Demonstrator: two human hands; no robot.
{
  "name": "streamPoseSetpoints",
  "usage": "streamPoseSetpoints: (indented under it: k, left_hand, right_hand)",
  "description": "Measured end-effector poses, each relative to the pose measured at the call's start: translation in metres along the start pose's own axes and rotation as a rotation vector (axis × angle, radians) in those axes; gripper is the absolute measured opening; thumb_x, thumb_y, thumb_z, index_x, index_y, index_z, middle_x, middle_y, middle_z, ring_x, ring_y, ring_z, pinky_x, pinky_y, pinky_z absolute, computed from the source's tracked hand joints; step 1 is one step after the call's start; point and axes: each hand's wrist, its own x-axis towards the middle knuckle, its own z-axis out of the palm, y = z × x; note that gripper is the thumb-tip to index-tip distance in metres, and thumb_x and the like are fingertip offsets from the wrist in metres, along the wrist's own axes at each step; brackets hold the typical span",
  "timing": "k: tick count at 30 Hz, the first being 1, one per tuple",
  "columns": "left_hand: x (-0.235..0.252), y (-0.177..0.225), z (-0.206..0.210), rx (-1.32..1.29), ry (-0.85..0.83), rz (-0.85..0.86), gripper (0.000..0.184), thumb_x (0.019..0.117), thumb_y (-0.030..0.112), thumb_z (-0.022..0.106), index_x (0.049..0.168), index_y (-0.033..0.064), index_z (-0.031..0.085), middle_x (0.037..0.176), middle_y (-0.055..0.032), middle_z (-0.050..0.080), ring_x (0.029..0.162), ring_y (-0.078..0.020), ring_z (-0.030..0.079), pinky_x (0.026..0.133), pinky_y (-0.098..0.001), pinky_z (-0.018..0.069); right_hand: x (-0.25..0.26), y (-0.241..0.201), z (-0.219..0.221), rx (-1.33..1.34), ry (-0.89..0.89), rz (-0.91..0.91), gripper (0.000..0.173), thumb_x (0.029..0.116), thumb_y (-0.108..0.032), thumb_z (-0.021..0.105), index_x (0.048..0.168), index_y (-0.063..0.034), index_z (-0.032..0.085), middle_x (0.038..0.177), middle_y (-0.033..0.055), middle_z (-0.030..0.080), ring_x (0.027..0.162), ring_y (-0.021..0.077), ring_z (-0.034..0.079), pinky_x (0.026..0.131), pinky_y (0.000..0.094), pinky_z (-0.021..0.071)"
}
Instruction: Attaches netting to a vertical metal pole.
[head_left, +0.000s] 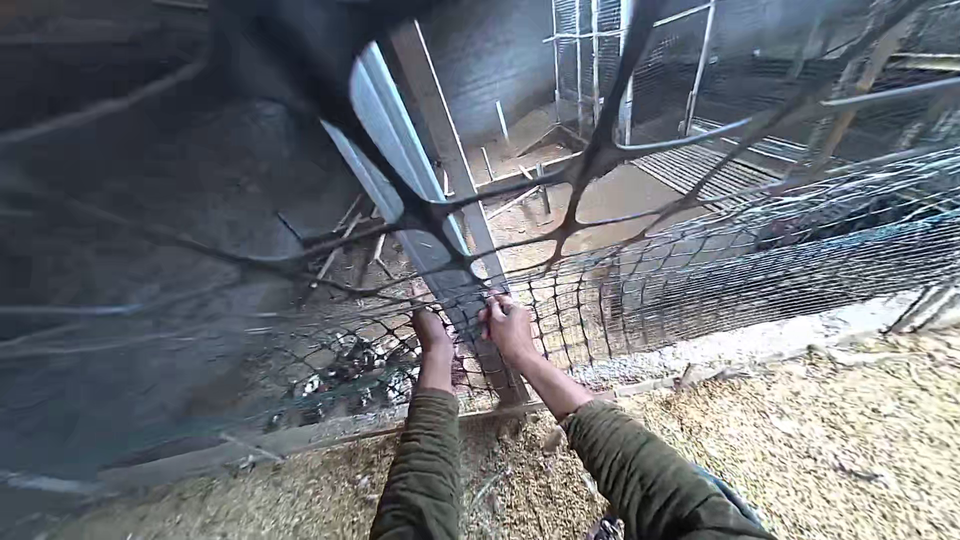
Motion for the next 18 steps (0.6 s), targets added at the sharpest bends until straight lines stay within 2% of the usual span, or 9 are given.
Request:
streamPoseSetpoints:
  k: [3, 6, 8, 10, 12, 14, 16, 18]
  left_hand:
    - [0.006, 0.003, -0.002, -0.024, -0.088, 0.024, 0.053, 0.1142, 0.03, 0.015, 0.148, -0.0011, 0.043, 0.148, -0.0201, 0.048, 0.133, -0.026, 0.048, 0.111, -0.0467, 0.0388]
    - [0.015, 0.007, -0.004, -0.055, -0.162, -0.052, 0.053, 0.1136, 0.032, 0.012, 0.138, -0.0004, 0.047, 0.134, -0.017, 0.054, 0.119, -0.023, 0.053, 0.1, -0.0443, 0.0446]
    - [0.02, 0.012, -0.009, -0.011, -0.224, -0.145, 0.054, 0.1134, 0.036, 0.014, 0.138, 0.0017, 0.048, 0.133, -0.0152, 0.056, 0.119, -0.023, 0.054, 0.098, -0.0453, 0.0454]
    - [0.022, 0.017, -0.014, 0.067, -0.287, -0.212, 0.05, 0.1132, 0.033, 0.017, 0.137, 0.0027, 0.049, 0.133, -0.0143, 0.056, 0.118, -0.0236, 0.054, 0.095, -0.0471, 0.0453]
    - [0.024, 0.02, -0.016, 0.114, -0.344, -0.218, 0.05, 0.1134, 0.032, 0.016, 0.137, 0.0041, 0.05, 0.133, -0.0128, 0.058, 0.119, -0.0221, 0.056, 0.095, -0.0463, 0.0471]
    - [0.022, 0.021, -0.017, 0.116, -0.364, -0.218, 0.05, 0.1134, 0.031, 0.015, 0.139, 0.0039, 0.048, 0.137, -0.0132, 0.056, 0.123, -0.0223, 0.054, 0.098, -0.0457, 0.0453]
    - [0.021, 0.019, -0.017, 0.1, -0.379, -0.217, 0.052, 0.1136, 0.034, 0.016, 0.144, 0.0043, 0.046, 0.143, -0.0138, 0.054, 0.128, -0.0234, 0.052, 0.102, -0.0472, 0.0437]
    - [0.021, 0.019, -0.019, 0.095, -0.394, -0.215, 0.052, 0.1137, 0.035, 0.016, 0.143, 0.0052, 0.047, 0.142, -0.013, 0.055, 0.128, -0.0232, 0.052, 0.101, -0.0476, 0.0433]
  right_hand:
    - [0.001, -0.001, 0.0, 0.002, -0.03, 0.006, 0.039, 0.1117, -0.016, 0.036, 0.136, 0.0051, 0.058, 0.095, 0.0132, 0.073, 0.067, 0.0176, 0.067, 0.068, 0.0365, 0.0592]
    - [0.0, -0.002, -0.004, 0.043, -0.075, 0.005, 0.039, 0.1121, -0.014, 0.034, 0.137, 0.006, 0.056, 0.093, 0.0115, 0.072, 0.066, 0.0141, 0.066, 0.067, 0.0327, 0.0579]
    - [-0.002, -0.002, -0.007, 0.108, -0.121, 0.023, 0.04, 0.1127, -0.012, 0.03, 0.143, 0.0058, 0.049, 0.097, 0.0107, 0.071, 0.067, 0.0111, 0.064, 0.066, 0.0289, 0.0567]
    - [-0.004, 0.0, -0.008, 0.155, -0.132, 0.031, 0.042, 0.1126, -0.011, 0.03, 0.15, 0.0047, 0.042, 0.101, 0.0111, 0.071, 0.068, 0.0106, 0.064, 0.066, 0.028, 0.0564]
    - [-0.007, 0.002, -0.005, 0.166, -0.122, 0.011, 0.042, 0.1116, -0.009, 0.033, 0.151, 0.004, 0.038, 0.105, 0.0122, 0.072, 0.067, 0.0113, 0.066, 0.065, 0.0289, 0.0575]
    - [-0.015, 0.004, 0.001, 0.173, -0.127, 0.005, 0.046, 0.1113, -0.01, 0.036, 0.156, 0.0014, 0.029, 0.109, 0.0134, 0.071, 0.065, 0.0128, 0.067, 0.062, 0.0303, 0.0586]
    - [-0.021, 0.009, 0.008, 0.152, -0.109, -0.022, 0.045, 0.1105, -0.011, 0.039, 0.152, 0.0022, 0.028, 0.107, 0.014, 0.072, 0.063, 0.0151, 0.068, 0.061, 0.0329, 0.0603]
    - [-0.025, 0.012, 0.013, 0.153, -0.082, -0.05, 0.044, 0.1097, -0.011, 0.042, 0.149, 0.0033, 0.028, 0.105, 0.014, 0.072, 0.062, 0.0156, 0.069, 0.059, 0.0331, 0.0603]
